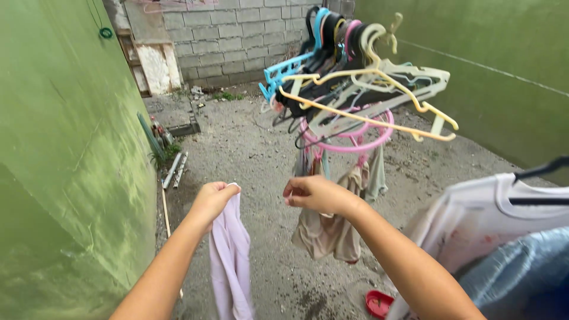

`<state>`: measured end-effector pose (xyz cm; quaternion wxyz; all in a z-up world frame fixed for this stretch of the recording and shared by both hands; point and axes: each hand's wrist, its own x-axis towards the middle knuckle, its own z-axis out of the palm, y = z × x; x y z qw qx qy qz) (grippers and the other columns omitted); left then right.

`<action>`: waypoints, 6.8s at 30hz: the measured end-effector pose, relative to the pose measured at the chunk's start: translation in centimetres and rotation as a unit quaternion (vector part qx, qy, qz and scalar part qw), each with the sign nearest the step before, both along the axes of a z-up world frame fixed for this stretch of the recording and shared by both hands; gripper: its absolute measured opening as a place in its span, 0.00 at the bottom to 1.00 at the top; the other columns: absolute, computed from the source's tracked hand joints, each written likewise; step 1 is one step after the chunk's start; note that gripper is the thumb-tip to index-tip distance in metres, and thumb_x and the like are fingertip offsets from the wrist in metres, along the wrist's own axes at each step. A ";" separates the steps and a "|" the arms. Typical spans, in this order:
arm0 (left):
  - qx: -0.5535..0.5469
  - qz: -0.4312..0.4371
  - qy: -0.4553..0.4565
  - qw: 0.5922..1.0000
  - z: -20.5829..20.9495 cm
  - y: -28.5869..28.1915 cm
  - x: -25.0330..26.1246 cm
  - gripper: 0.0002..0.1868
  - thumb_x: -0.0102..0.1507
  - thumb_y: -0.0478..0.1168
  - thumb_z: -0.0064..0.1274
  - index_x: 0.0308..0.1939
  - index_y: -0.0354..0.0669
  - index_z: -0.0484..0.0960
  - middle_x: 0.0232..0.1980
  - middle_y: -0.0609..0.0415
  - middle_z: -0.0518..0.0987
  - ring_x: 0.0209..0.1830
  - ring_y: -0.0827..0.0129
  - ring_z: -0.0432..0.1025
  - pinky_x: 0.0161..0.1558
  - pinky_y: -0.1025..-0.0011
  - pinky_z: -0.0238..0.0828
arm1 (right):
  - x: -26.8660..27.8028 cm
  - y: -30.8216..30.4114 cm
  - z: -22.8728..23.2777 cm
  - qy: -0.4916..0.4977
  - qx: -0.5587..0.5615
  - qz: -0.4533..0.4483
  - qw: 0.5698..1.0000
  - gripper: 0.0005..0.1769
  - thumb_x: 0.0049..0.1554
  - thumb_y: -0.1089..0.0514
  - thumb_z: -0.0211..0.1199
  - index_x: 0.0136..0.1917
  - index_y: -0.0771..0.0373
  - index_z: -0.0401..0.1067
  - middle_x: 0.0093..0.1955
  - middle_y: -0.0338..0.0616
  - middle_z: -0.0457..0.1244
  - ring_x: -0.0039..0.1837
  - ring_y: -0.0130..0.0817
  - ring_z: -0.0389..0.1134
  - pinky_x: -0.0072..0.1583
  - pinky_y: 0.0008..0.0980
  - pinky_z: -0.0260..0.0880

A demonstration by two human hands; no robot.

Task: Hanging various pieces of clothing on hangers and a clothesline outdoors.

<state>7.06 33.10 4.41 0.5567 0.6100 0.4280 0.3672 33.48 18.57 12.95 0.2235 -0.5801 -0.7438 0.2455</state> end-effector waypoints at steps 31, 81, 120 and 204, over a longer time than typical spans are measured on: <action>-0.063 0.060 -0.163 0.983 7.5 13.2 -4.7 0.10 0.63 0.41 0.55 0.35 0.36 0.78 0.30 0.51 0.79 0.27 0.67 0.73 0.32 0.66 0.71 | 4.5 30.1 16.4 -0.397 0.121 -0.265 0.870 0.13 0.57 0.54 0.63 0.51 0.62 0.81 0.54 0.53 0.70 0.57 0.53 0.72 0.57 0.46 0.74; -0.090 0.070 -0.141 0.983 3.0 15.4 -6.3 0.11 0.63 0.43 0.56 0.37 0.36 0.78 0.31 0.52 0.78 0.29 0.69 0.71 0.34 0.65 0.70 | 10.7 30.4 16.2 -0.472 0.140 -0.232 0.839 0.16 0.58 0.58 0.57 0.56 0.46 0.78 0.54 0.38 0.69 0.62 0.45 0.68 0.59 0.44 0.72; -0.117 0.101 -0.119 0.981 3.5 14.9 -7.1 0.10 0.63 0.41 0.55 0.37 0.36 0.78 0.30 0.51 0.77 0.28 0.67 0.71 0.33 0.64 0.70 | 8.3 34.2 15.0 -0.460 0.155 -0.293 0.824 0.18 0.63 0.56 0.55 0.64 0.40 0.74 0.63 0.43 0.65 0.71 0.53 0.57 0.56 0.53 0.73; 0.337 -0.055 0.232 0.911 2.5 1.3 -10.2 0.15 0.65 0.47 0.54 0.43 0.36 0.81 0.43 0.42 0.81 0.45 0.49 0.76 0.48 0.59 0.71 | -14.5 11.5 -10.6 -0.279 0.370 0.042 0.885 0.15 0.55 0.58 0.59 0.56 0.50 0.75 0.47 0.45 0.60 0.52 0.46 0.58 0.55 0.42 0.62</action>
